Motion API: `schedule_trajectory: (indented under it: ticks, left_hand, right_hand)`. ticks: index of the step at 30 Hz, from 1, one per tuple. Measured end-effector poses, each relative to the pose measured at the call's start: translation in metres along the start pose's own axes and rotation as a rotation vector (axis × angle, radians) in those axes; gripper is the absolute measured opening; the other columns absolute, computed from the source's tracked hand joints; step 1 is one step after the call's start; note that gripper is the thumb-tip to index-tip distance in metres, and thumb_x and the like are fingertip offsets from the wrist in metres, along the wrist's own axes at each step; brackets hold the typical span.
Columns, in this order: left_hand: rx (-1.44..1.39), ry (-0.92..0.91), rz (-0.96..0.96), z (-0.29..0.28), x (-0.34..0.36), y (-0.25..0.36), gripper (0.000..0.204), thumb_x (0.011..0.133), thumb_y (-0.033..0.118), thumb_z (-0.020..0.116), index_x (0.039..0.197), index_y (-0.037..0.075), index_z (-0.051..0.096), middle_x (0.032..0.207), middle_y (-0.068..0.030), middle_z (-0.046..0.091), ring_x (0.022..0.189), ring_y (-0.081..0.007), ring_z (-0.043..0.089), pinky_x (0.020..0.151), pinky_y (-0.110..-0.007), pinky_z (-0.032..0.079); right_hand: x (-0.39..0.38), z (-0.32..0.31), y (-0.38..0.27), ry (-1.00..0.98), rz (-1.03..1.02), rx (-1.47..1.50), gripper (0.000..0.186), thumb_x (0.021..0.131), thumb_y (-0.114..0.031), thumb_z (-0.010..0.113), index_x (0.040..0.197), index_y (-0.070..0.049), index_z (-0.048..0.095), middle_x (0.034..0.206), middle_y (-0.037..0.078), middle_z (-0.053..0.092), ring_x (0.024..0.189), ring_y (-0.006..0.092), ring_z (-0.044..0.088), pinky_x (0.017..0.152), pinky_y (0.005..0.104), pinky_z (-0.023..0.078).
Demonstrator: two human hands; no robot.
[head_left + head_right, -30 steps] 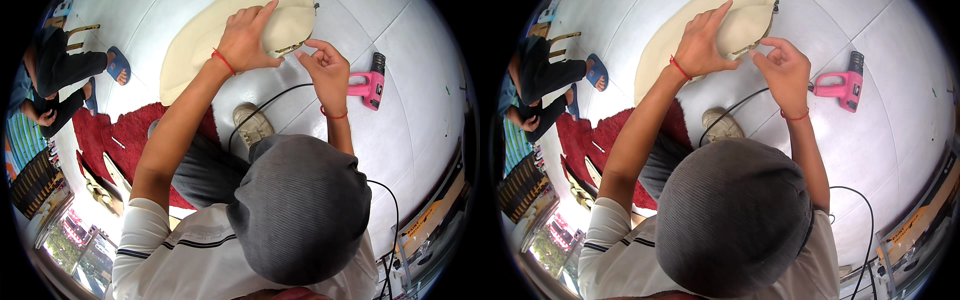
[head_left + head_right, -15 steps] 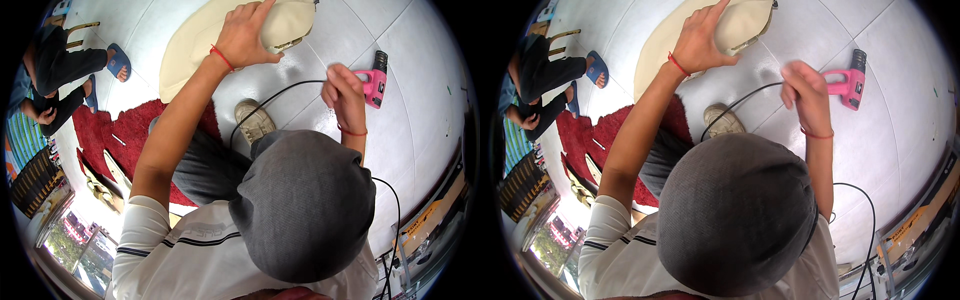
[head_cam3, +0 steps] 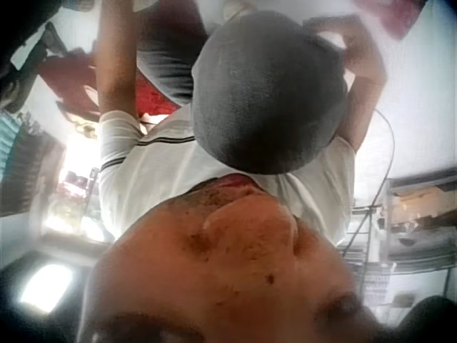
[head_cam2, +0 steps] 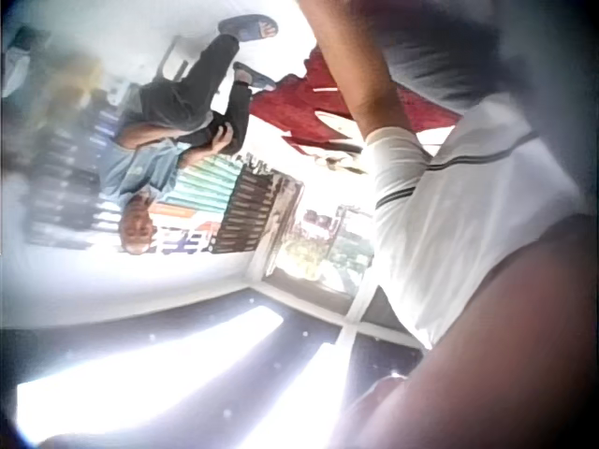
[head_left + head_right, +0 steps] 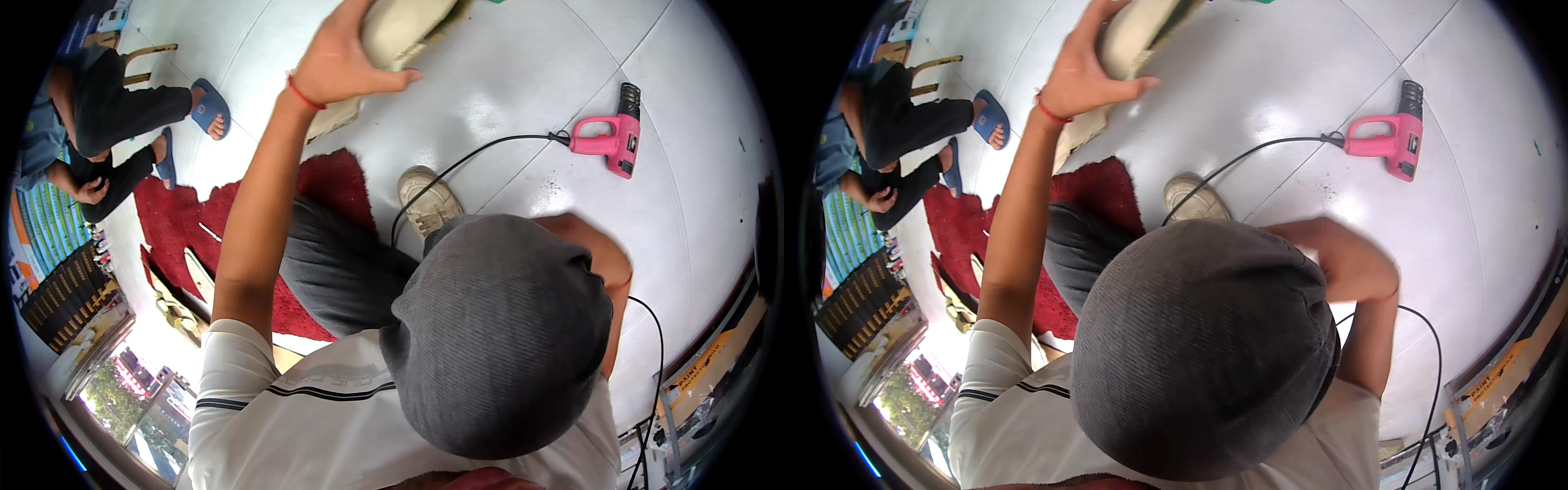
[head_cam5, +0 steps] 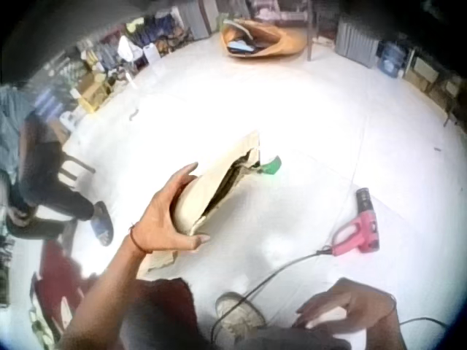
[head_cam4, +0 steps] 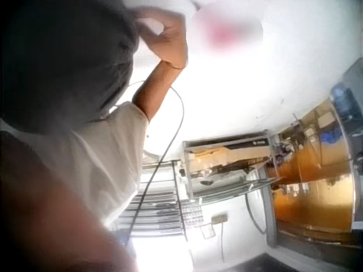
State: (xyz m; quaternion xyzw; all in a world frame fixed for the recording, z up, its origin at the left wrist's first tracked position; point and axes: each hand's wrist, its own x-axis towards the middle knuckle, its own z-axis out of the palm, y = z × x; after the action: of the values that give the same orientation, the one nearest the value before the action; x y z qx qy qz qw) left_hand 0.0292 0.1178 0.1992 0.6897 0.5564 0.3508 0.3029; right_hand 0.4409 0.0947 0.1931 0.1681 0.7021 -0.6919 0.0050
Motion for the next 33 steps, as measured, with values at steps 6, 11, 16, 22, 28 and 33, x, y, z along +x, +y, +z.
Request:
schedule_trajectory:
  ticks: [6, 11, 16, 22, 28, 33]
  left_hand:
    - [-0.09, -0.013, 0.086, -0.049, -0.001, -0.001, 0.101, 0.068, 0.025, 0.085, 0.153, -0.005, 0.04, 0.144, -0.0143, 0.054, 0.132, -0.0251, 0.054, 0.113, -0.038, 0.04]
    - [0.029, 0.079, 0.118, -0.029, -0.017, 0.011, 0.112, 0.063, 0.028, 0.096, 0.155, -0.002, 0.039, 0.145, -0.0172, 0.054, 0.132, -0.0274, 0.055, 0.111, -0.041, 0.044]
    - [0.42, 0.188, 0.236, 0.014, -0.026, 0.006, 0.125, 0.054, 0.048, 0.099, 0.155, 0.0, 0.042, 0.142, -0.0222, 0.052, 0.129, -0.0367, 0.054, 0.109, -0.045, 0.044]
    - [0.534, 0.2, 0.219, 0.046, -0.038, -0.004, 0.127, 0.066, 0.067, 0.085, 0.155, -0.008, 0.033, 0.15, -0.0289, 0.045, 0.136, -0.0465, 0.047, 0.114, -0.053, 0.036]
    - [0.489, 0.13, 0.273, 0.05, -0.028, 0.004, 0.122, 0.073, 0.073, 0.076, 0.155, -0.007, 0.033, 0.161, -0.0264, 0.036, 0.149, -0.0434, 0.036, 0.121, -0.055, 0.029]
    - [0.504, -0.072, 0.328, 0.05, -0.051, -0.004, 0.114, 0.08, 0.07, 0.071, 0.157, -0.004, 0.032, 0.164, -0.0222, 0.034, 0.152, -0.0397, 0.033, 0.122, -0.053, 0.029]
  right_hand:
    - [0.12, -0.047, -0.039, 0.789, -0.345, 0.314, 0.04, 0.105, -0.019, 0.053, 0.138, 0.003, 0.056, 0.126, 0.016, 0.069, 0.116, 0.0253, 0.066, 0.108, 0.0424, 0.047]
    - [0.201, -0.038, -0.09, 0.452, -0.26, 1.163, 0.059, 0.11, -0.042, 0.045, 0.145, 0.006, 0.047, 0.132, 0.015, 0.063, 0.127, 0.0221, 0.058, 0.11, 0.0387, 0.045]
    - [0.213, -0.026, -0.058, 0.619, -0.296, 1.181, 0.052, 0.111, -0.034, 0.041, 0.149, 0.002, 0.042, 0.145, 0.016, 0.055, 0.129, 0.027, 0.057, 0.113, 0.0414, 0.043]
    - [0.216, -0.017, -0.025, 0.822, -0.275, 1.023, 0.041, 0.113, -0.027, 0.04, 0.135, 0.003, 0.058, 0.135, 0.012, 0.064, 0.125, 0.022, 0.06, 0.107, 0.0396, 0.047]
    - [0.212, -0.015, -0.012, 0.828, -0.283, 1.004, 0.042, 0.114, -0.027, 0.037, 0.136, 0.003, 0.057, 0.136, 0.012, 0.063, 0.125, 0.0216, 0.06, 0.107, 0.0386, 0.047]
    - [0.205, -0.017, 0.003, 0.827, -0.268, 1.015, 0.043, 0.114, -0.026, 0.034, 0.138, 0.002, 0.055, 0.138, 0.011, 0.062, 0.127, 0.0216, 0.059, 0.108, 0.0394, 0.047]
